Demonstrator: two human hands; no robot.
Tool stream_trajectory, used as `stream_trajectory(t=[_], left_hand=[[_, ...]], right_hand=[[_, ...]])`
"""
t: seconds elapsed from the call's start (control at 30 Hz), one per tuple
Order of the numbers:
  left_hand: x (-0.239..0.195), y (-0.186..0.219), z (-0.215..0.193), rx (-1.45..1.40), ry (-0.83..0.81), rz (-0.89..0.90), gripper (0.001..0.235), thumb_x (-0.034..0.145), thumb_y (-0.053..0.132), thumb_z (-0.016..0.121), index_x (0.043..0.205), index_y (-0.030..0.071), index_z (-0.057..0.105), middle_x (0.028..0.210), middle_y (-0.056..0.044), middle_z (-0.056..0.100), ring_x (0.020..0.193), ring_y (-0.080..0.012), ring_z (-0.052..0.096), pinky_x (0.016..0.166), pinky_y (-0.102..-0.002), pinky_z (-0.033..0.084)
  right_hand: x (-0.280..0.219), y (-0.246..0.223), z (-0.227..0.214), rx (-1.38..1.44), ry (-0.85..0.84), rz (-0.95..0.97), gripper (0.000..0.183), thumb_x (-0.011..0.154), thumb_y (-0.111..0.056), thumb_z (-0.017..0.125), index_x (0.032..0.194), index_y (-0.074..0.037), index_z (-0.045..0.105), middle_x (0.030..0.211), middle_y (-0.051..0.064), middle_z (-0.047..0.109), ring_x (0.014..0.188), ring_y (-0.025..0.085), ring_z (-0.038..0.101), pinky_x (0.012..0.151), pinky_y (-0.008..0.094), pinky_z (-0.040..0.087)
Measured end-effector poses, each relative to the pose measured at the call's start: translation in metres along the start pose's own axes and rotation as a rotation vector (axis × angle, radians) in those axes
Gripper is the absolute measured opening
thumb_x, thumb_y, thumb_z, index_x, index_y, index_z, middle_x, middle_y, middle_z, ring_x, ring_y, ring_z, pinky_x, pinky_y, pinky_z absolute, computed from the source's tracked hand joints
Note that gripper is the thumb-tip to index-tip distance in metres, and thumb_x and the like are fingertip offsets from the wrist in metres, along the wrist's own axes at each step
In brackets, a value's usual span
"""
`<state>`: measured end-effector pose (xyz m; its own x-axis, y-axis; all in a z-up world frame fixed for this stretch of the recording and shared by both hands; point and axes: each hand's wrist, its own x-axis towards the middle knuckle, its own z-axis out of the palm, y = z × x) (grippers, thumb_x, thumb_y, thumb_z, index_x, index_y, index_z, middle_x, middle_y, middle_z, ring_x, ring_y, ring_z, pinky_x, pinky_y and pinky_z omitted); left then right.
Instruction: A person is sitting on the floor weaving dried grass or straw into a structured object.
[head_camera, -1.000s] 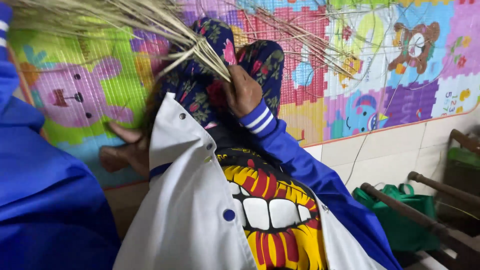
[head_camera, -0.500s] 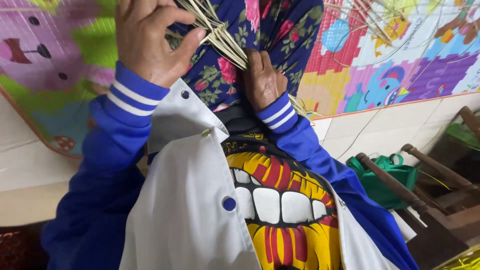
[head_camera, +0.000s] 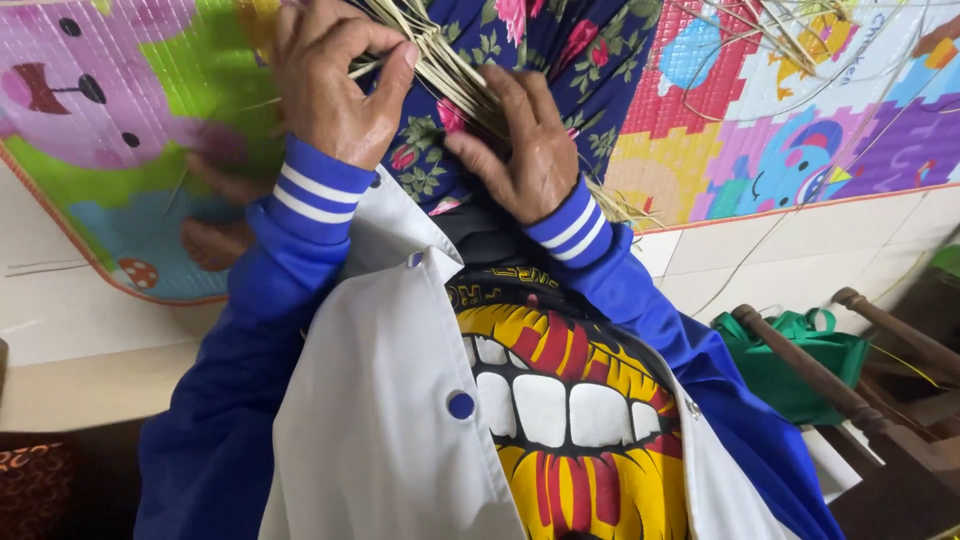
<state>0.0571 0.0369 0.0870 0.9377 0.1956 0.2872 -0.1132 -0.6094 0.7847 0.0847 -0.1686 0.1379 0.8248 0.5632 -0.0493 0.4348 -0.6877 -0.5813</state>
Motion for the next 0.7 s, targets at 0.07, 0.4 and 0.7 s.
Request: stream_trajectory(t=[0.07, 0.4, 0.7], left_hand=[[0.000, -0.003, 0.006, -0.078, -0.005, -0.020, 0.012, 0.095, 0.005, 0.081, 0.088, 0.003, 0.071, 0.098, -0.010, 0.057, 0.097, -0.0294, 0.052, 0.096, -0.042, 0.040], [0.004, -0.015, 0.018, -0.290, 0.025, -0.127, 0.005, 0.093, -0.003, 0.078, 0.092, -0.003, 0.074, 0.090, -0.009, 0.062, 0.085, -0.0227, 0.052, 0.084, -0.036, 0.045], [0.000, -0.026, 0.023, -0.418, -0.007, -0.179, 0.005, 0.096, -0.004, 0.076, 0.095, -0.006, 0.072, 0.095, -0.012, 0.061, 0.085, -0.0201, 0.054, 0.076, -0.031, 0.050]], right_hand=[[0.014, -0.004, -0.005, 0.050, 0.024, 0.007, 0.055, 0.100, -0.027, 0.079, 0.138, -0.001, 0.051, 0.123, 0.018, 0.056, 0.101, 0.032, 0.069, 0.088, 0.037, 0.059], [0.055, 0.011, -0.001, -0.144, 0.042, -0.254, 0.018, 0.085, -0.009, 0.090, 0.091, -0.001, 0.075, 0.110, 0.009, 0.057, 0.090, 0.024, 0.063, 0.074, 0.033, 0.055], [0.067, 0.015, -0.007, 0.106, -0.050, -0.179, 0.008, 0.087, 0.001, 0.079, 0.090, 0.002, 0.071, 0.093, 0.011, 0.060, 0.077, 0.023, 0.057, 0.067, 0.032, 0.049]])
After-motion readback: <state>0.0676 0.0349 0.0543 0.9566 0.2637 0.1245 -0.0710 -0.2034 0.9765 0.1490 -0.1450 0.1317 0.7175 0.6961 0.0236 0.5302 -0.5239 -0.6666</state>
